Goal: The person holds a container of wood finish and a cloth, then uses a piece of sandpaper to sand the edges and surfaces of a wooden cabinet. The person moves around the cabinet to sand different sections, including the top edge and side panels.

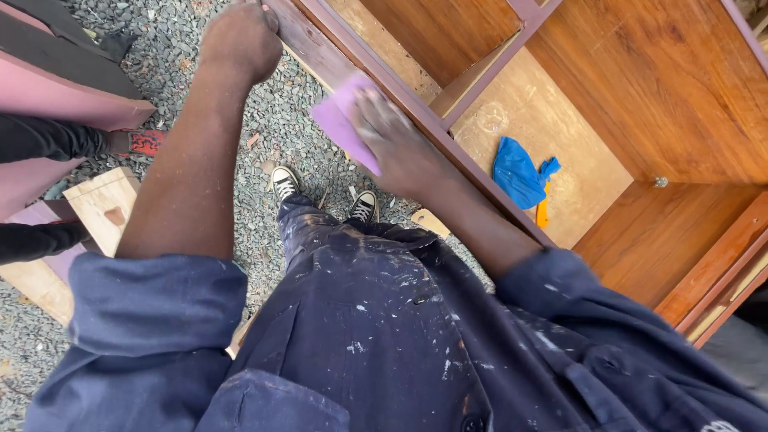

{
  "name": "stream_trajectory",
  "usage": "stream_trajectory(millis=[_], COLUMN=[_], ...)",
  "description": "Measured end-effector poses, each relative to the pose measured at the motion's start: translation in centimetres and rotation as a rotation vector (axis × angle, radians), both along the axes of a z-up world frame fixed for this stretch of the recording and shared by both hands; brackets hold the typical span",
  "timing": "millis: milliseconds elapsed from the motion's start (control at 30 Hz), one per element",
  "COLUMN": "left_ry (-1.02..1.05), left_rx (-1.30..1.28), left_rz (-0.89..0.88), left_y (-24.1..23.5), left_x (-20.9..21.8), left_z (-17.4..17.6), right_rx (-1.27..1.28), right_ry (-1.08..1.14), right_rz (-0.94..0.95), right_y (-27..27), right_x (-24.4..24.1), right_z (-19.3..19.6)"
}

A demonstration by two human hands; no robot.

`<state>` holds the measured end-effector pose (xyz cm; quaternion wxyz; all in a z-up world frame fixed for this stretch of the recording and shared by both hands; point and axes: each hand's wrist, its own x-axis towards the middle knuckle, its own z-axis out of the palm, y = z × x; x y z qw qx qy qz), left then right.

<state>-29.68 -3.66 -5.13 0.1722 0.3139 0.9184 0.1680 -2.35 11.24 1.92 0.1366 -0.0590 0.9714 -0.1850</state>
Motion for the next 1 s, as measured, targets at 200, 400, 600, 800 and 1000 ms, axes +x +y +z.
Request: stream_trajectory(millis=[200, 400, 600, 800, 1000], left_ry=[0.02, -0.081, -0.226, -0.112, -0.052], left_rx=[-0.095, -0.086, -0.064, -0.147, -0.173], left_rz=[-0.117, -0.142, 0.052, -0.17, -0.196], left_y=[-0.3, -1.0, -0.3, -0.7, -0.2], left_x=[0.3, -0.4, 0.8, -0.2, -0.3], left_z=[2.3, 0.4, 2.9, 2.0, 1.6], right_rx=[-0.115, -0.05, -0.033, 0.009, -0.021], right_ry=[-0.055, -0.147, -0.138, -0.129, -0.133], right_rz=[-0.096, -0.219, -0.151, -0.06, -0.144], right_y=[1.3, 3.3, 0.6, 2.7, 3.0], right_x=[5.9, 15.2, 5.4, 11.9, 13.1], right_z=[2.6, 2.8, 3.4, 3.5, 2.6])
